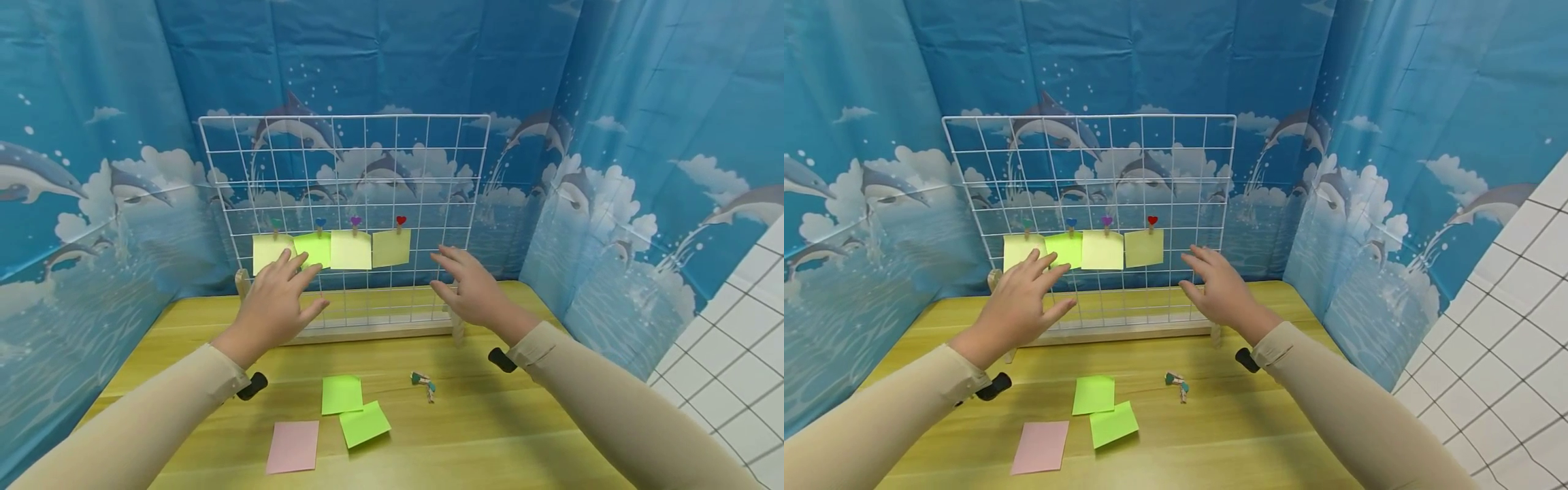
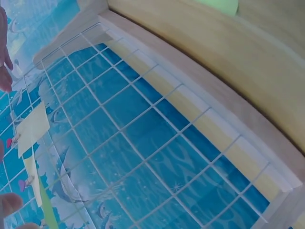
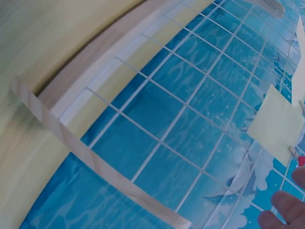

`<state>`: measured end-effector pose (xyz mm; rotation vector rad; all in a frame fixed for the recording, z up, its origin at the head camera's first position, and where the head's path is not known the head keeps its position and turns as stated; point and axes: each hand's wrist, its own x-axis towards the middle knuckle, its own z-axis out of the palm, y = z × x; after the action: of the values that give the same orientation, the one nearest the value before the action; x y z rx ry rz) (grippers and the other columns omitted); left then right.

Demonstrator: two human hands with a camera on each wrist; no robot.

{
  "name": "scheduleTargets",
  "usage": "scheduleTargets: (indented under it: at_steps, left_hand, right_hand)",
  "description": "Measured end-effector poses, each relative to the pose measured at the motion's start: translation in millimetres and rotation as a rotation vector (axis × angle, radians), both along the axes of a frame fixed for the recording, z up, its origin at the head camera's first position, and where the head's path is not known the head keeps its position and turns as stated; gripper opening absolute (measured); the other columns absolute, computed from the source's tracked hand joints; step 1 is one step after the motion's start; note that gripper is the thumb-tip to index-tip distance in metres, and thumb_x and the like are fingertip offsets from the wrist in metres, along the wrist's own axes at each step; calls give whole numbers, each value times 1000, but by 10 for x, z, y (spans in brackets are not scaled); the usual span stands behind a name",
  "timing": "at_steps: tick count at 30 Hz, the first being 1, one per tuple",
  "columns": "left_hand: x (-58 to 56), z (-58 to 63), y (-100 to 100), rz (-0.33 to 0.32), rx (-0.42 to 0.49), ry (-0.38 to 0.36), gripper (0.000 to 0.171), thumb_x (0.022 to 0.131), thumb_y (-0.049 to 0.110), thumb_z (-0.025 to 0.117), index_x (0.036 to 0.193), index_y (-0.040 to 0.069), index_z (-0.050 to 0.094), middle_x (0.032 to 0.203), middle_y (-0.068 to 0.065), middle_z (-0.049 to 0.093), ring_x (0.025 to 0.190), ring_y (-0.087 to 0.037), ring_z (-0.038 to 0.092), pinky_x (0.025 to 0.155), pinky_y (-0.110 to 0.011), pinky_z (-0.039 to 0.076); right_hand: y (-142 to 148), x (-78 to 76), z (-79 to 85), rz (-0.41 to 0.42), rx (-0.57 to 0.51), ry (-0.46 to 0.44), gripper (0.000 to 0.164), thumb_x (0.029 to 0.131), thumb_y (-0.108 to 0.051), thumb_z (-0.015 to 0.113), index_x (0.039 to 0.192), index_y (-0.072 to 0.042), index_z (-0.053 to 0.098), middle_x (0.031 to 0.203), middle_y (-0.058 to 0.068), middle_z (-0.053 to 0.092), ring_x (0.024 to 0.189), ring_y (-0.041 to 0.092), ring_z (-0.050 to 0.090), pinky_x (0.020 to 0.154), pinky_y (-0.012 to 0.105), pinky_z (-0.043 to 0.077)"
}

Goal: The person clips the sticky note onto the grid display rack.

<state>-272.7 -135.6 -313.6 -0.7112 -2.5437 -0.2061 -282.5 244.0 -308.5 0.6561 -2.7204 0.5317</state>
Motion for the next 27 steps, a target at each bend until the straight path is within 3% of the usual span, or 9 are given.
scheduleTargets:
  at_steps: [5, 9, 19, 27]
  left_hand:
    - [47, -73, -62, 8, -6, -12, 69, 100, 53, 67, 154, 13, 53, 165, -20, 43, 156, -51, 30, 121, -71, 30]
    - [93, -139, -113, 13, -6, -42, 71, 100, 54, 67, 156, 13, 51, 165, -21, 41, 156, -52, 29, 122, -71, 28]
    - [170, -257, -194, 39, 7, -105, 74, 100, 54, 68, 159, 14, 48, 167, -20, 38, 156, -54, 25, 122, -74, 24]
    - [216, -357, -240, 57, 5, -156, 76, 99, 53, 69, 161, 15, 45, 168, -21, 37, 156, -55, 24, 122, -74, 24]
  right_hand:
    - [50, 46, -93, -5, 17, -45, 67, 108, -36, 61, 165, -12, 36, 176, 16, 21, 163, 43, 13, 127, 68, 18]
    - [95, 72, -187, -7, 37, -56, 69, 107, -39, 61, 166, -13, 35, 175, 18, 20, 163, 45, 11, 128, 69, 14]
    - [129, 154, -369, -31, 72, -94, 76, 105, -46, 62, 167, -15, 31, 176, 18, 15, 163, 46, 3, 128, 70, 10]
    - [130, 191, -447, -2, 62, -102, 74, 106, -42, 62, 167, -14, 30, 176, 19, 14, 163, 48, 3, 127, 71, 9]
